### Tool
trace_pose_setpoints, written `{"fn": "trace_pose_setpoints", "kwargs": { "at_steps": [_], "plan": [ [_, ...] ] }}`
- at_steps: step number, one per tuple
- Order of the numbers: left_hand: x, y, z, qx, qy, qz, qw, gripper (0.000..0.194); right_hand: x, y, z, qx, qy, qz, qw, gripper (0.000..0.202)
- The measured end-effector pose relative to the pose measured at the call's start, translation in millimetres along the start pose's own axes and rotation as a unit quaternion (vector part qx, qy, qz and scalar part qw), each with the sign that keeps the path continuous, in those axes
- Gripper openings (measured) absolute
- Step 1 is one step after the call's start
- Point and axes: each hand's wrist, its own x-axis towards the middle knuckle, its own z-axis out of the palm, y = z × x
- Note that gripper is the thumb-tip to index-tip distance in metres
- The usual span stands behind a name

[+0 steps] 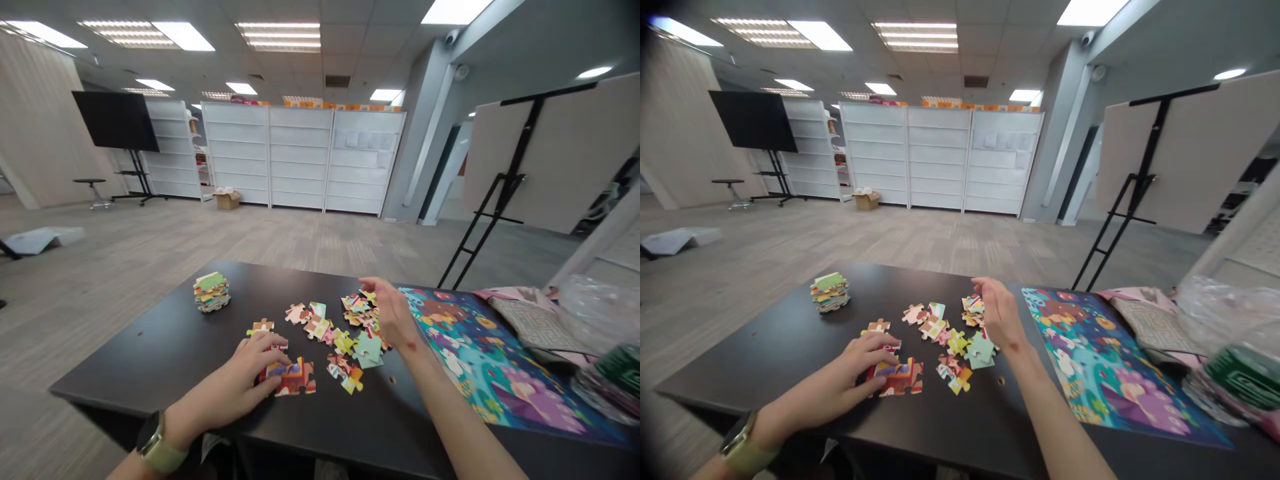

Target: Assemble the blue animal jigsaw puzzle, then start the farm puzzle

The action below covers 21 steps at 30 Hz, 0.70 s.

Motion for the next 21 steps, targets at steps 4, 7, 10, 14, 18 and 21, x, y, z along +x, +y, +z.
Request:
{"fn": "trace_pose_setpoints", "kwargs": {
  "at_steps": [4,7,10,14,18,21],
  "plan": [
    [8,7,10.8,0.006,-0.024,0.004,1.0,0.028,11,25,-16,-0.057,0.02,0.077,0.995,0.047],
    [12,5,16.7,0.028,0.008,-0.028,0.999,0.031,12,39,-12,-0.125,-0.055,0.081,0.987,0.034],
    [12,-1,17.5,0.042,0.046,-0.056,0.997,0.031,6,55,2,-0.174,-0.118,0.062,0.976,0.037],
    [7,-5,15.1,0.039,0.055,-0.076,0.995,0.031,-2,75,17,-0.19,-0.178,0.062,0.963,0.062],
    [4,-3,16.3,0.033,0.043,-0.069,0.996,0.031,-4,75,22,-0.175,-0.215,0.041,0.96,0.044],
    [6,0,17.8,0.025,0.027,-0.064,0.997,0.032,-4,62,24,-0.149,-0.229,0.007,0.962,0.036]
  ]
}}
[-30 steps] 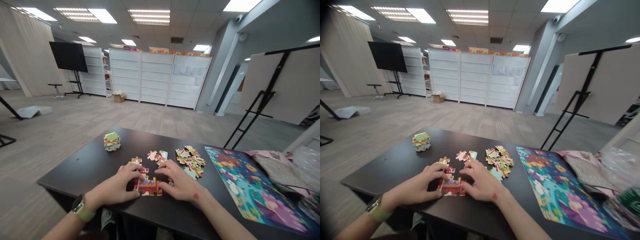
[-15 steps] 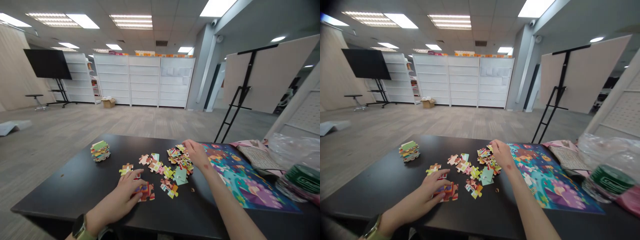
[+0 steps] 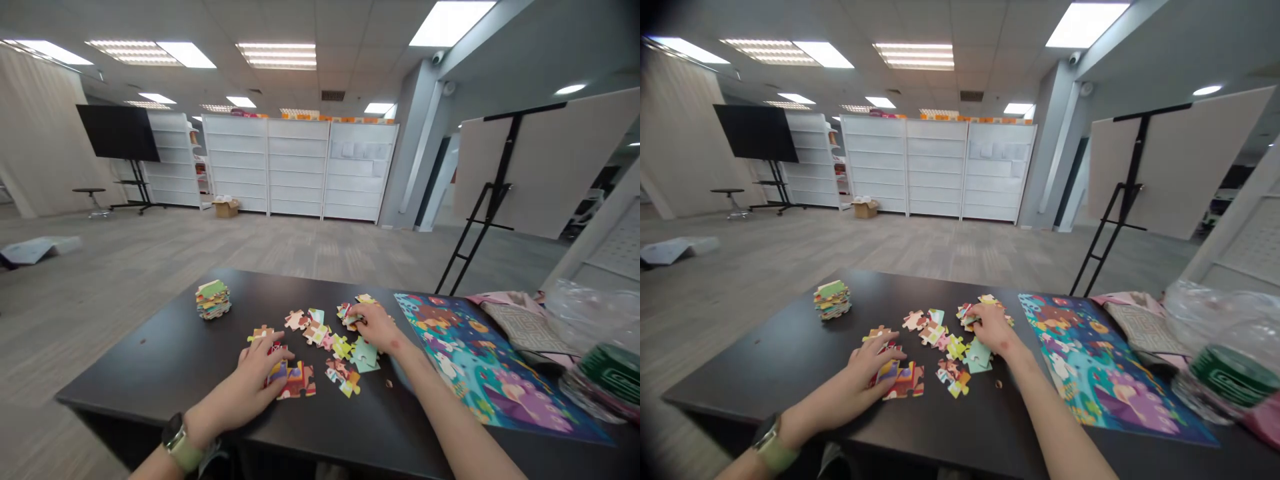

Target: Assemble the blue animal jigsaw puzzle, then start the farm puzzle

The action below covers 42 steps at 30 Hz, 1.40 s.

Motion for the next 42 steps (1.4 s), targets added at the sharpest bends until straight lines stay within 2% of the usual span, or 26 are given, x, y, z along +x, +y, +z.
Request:
{"fn": "trace_pose_setpoints", "kwargs": {
  "at_steps": [4,8,11,16,20,23,28,34,42],
  "plan": [
    [2,4,-0.4,0.005,0.002,-0.008,1.0,0.033,-3,-20,-2,0.051,-0.016,-0.034,0.998,0.029],
    [3,4,-0.7,0.012,0.029,-0.003,1.0,0.034,-6,-25,1,0.063,0.002,-0.035,0.997,0.061],
    [3,4,-0.7,0.015,0.033,-0.01,0.999,0.039,-6,-20,7,0.04,0.003,-0.068,0.997,0.068],
    [2,7,-2.5,0.008,0.033,-0.006,0.999,0.041,-5,-20,14,0.029,-0.031,-0.074,0.996,0.056],
    [-2,10,-3.2,0.004,0.028,0.008,1.0,0.041,-7,-29,8,0.017,-0.03,-0.052,0.998,0.042],
    [-5,13,-1.6,0.001,0.027,0.023,0.999,0.044,-10,-34,0,0.021,-0.051,-0.046,0.997,0.046],
    [-8,17,-0.6,-0.013,0.021,0.033,0.999,0.044,-14,-31,-5,0.053,-0.098,-0.072,0.991,0.062],
    [-8,19,-3.1,-0.019,0.012,0.031,0.999,0.044,-14,-39,-1,0.028,-0.081,-0.071,0.994,0.043],
    [-7,21,-3.3,-0.026,0.006,0.029,0.999,0.049,-16,-48,-4,-0.006,-0.103,-0.084,0.991,0.038]
  ]
}}
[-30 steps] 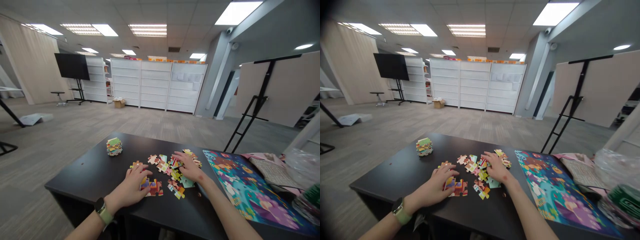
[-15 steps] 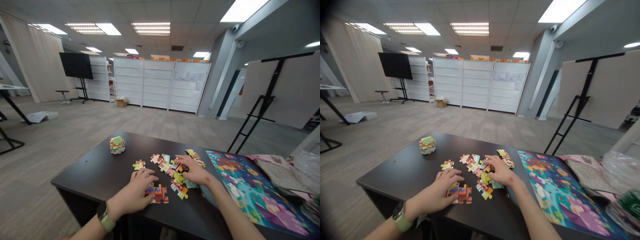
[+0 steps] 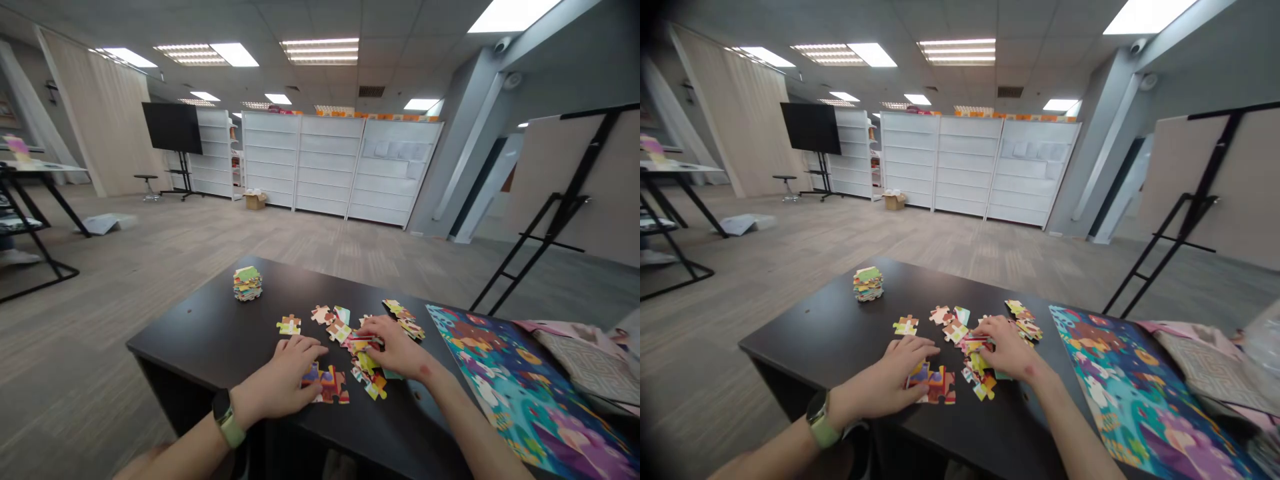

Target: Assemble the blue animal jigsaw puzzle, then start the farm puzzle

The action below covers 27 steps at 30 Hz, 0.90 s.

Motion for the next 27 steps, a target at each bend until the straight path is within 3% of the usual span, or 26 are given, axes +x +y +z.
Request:
{"fn": "trace_pose_setpoints", "kwargs": {
  "at_steps": [5,11,20,27],
  "plan": [
    [0,0,2.3,-0.006,-0.003,-0.002,1.0,0.065,-1,-31,-5,0.054,0.013,-0.01,0.998,0.033],
    [2,-2,3.9,-0.01,-0.007,0.002,1.0,0.077,1,-65,10,0.155,-0.053,-0.071,0.984,0.019],
    [3,-5,3.1,0.001,0.007,0.039,0.999,0.04,-1,-60,15,0.132,-0.061,-0.091,0.985,0.024],
    [2,-5,-0.1,0.0,0.003,0.034,0.999,0.025,-2,-60,16,0.124,-0.061,-0.103,0.985,0.029]
  ]
}}
